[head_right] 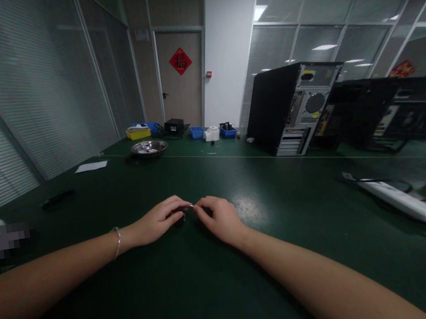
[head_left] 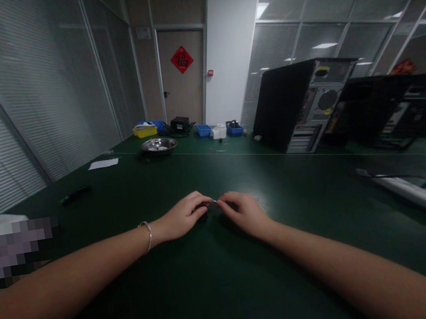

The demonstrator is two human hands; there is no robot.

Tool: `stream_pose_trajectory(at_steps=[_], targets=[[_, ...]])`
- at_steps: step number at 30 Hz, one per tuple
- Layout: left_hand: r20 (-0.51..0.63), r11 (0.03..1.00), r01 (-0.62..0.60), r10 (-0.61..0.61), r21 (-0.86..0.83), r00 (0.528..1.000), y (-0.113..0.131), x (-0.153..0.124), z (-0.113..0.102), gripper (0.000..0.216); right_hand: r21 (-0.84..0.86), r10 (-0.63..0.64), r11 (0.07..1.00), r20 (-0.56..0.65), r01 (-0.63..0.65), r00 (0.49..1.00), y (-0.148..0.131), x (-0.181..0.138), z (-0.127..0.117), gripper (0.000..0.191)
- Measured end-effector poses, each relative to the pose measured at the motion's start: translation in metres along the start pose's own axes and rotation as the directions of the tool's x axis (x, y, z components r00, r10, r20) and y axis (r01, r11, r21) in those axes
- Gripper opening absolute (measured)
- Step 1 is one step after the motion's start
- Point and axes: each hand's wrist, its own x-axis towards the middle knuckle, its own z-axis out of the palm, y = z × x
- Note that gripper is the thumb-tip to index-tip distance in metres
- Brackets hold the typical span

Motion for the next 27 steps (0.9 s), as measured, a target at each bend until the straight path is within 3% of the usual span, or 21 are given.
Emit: stream_pose_trajectory(at_steps=[12, 19, 27], targets=[[-0.054, 0.996, 0.087, -0.089, -0.029, 0.995, -0.002, -0.003, 0.0, 0.024, -0.048, 0.025, 0.999, 0.062, -0.022, 0.998, -0.006, -0.002, -0.005, 0.017], [0.088, 0.996, 0.026, -0.034, 0.09, 0.996, -0.001, -0.005, -0.01, 0.042, -0.158, -0.003, 0.987, 0.098, 0.019, 0.995, -0.007, -0.006, -0.001, 0.028], [0.083, 0.998, 0.029, -0.034, 0.064, 0.996, -0.001, -0.007, -0.005, 0.037, -0.192, -0.007, 0.981, 0.104, 0.027, 0.995, -0.01, -0.003, 0.003, 0.018]])
